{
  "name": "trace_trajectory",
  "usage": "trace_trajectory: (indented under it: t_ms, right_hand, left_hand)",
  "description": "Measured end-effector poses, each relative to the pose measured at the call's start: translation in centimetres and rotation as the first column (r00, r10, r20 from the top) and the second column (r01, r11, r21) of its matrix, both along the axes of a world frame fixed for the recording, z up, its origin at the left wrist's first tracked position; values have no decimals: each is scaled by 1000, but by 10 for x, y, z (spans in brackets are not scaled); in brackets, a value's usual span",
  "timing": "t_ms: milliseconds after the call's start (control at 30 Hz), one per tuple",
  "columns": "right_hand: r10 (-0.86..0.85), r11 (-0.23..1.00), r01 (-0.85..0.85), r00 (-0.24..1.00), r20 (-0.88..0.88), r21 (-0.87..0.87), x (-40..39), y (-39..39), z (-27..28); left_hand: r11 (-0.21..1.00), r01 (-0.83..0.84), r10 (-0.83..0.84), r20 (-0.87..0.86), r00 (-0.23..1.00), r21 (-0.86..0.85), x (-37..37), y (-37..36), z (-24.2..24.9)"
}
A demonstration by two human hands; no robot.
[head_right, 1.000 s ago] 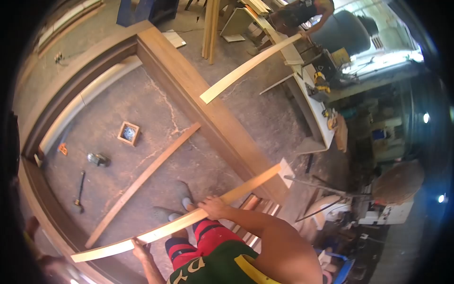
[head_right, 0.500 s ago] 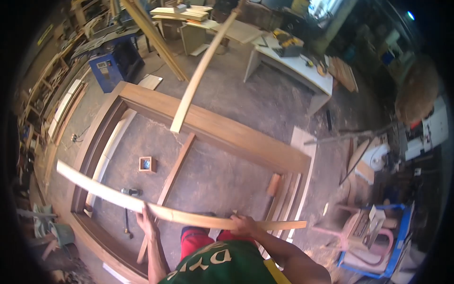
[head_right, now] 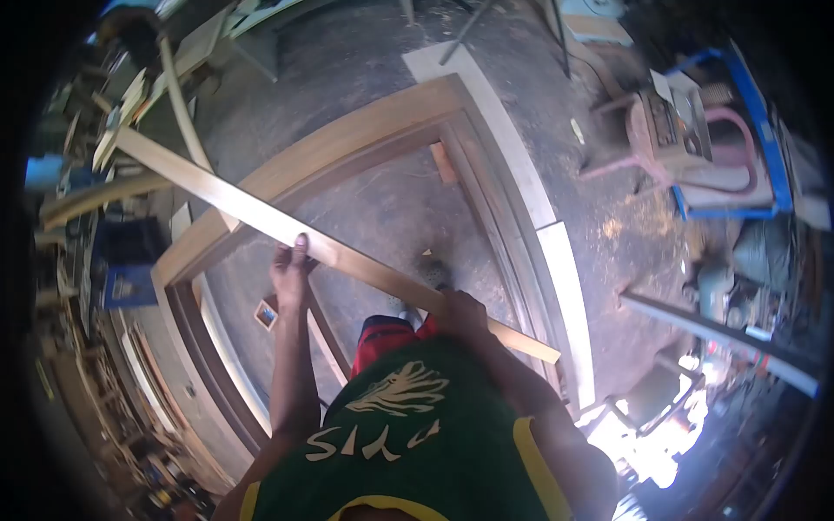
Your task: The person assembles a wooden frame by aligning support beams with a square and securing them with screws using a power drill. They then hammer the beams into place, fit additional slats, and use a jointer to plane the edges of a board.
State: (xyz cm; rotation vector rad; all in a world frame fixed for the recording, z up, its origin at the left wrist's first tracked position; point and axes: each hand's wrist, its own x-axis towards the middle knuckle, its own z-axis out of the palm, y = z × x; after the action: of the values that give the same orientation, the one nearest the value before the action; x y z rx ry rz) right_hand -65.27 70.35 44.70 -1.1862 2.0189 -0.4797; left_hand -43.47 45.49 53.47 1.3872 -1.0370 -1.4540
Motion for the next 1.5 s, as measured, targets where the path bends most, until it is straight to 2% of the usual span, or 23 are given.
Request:
trace_trajectory:
  t_ms: [67,133,167,200,233,367,500,600,767,800,833,867,900,967,1067,1133,1233,1300,1333,1367,1433,1467,1500]
  right_hand:
    - [-107,990,109,994,-23,92,-4,24,-23]
    - [-271,961,273,960,-70,32,1,59,-47]
    - [-281,959,278,957,-71,-55,4,81,-79]
    - [-274,954,282,958,-89,102,0,88,-81]
    - [-385,914,393,919,-86,106,2,105,-94]
    - [-479,826,541,823,-305,162,9,147,-145]
    - [-541,747,625,770,-339,227,-14,191,-189]
    - [-600,681,676,735,-316,280,-71,207,-228]
    - [-575,642,665,747,-335,381,-99,260,-304]
    - [-551,679,632,775,-310,373,-100,271,-307]
    - [-543,678,624,781,-308,388,-100,277,-313]
    - [-556,663,646,764,-329,379,-99,284,-316]
    - [-555,664,660,750,-358,352,-95,293,-314]
    - [-611,632,668,742,-277,394,-99,303,-290]
    - [-607,638,661,747,-271,394,-103,308,-257]
    - [-607,643,646,758,-240,412,-108,309,-238]
    - [-588,681,614,783,-200,400,-114,317,-204]
    - [-559,723,577,812,-168,380,-116,322,-168]
    - [-544,741,556,826,-148,376,-116,325,-154]
    - [-543,753,549,830,-129,363,-113,326,-143]
    - [-536,771,538,837,-108,342,-109,327,-110]
    - [-524,794,534,843,-120,289,-103,327,-97]
    - [-523,797,537,843,-127,277,-98,324,-81]
  left_hand:
    - [985,156,-159,38,987,70,-33,1,-23]
    - [945,315,-318,25,948,83,-54,4,-49]
    - [906,413,-410,-43,911,95,-67,7,-69]
    - [838,532,-532,-32,846,122,-68,-2,-105]
    - [744,647,-653,-26,757,163,-73,-3,-146]
    - [651,681,-717,-24,697,335,-129,34,-184]
    - [536,710,-796,-5,605,456,-162,67,-236]
    - [466,740,-831,-49,555,485,-225,84,-295]
    - [366,796,-888,-76,454,481,-269,129,-385]
    - [178,909,-983,117,144,378,-257,116,-425]
    - [314,874,-932,-54,358,369,-265,130,-422]
    - [304,876,-935,-59,350,373,-260,126,-443]
    - [335,812,-790,-327,518,478,-262,131,-441]
    - [371,772,-800,-244,548,516,-269,146,-428]
    - [322,809,-807,-303,506,492,-272,146,-432]
    - [319,838,-921,-65,385,443,-272,156,-404]
    - [251,893,-950,-85,302,374,-269,155,-384]
    - [262,906,-955,-45,293,332,-270,163,-352]
    - [135,984,-963,250,102,119,-267,162,-341]
    - [-54,998,-830,557,-23,-39,-262,161,-330]
    - [177,984,-942,290,170,-2,-258,176,-293]
    - [417,848,-851,-188,491,328,-261,178,-272]
    - [143,988,-892,426,154,-57,-247,170,-272]
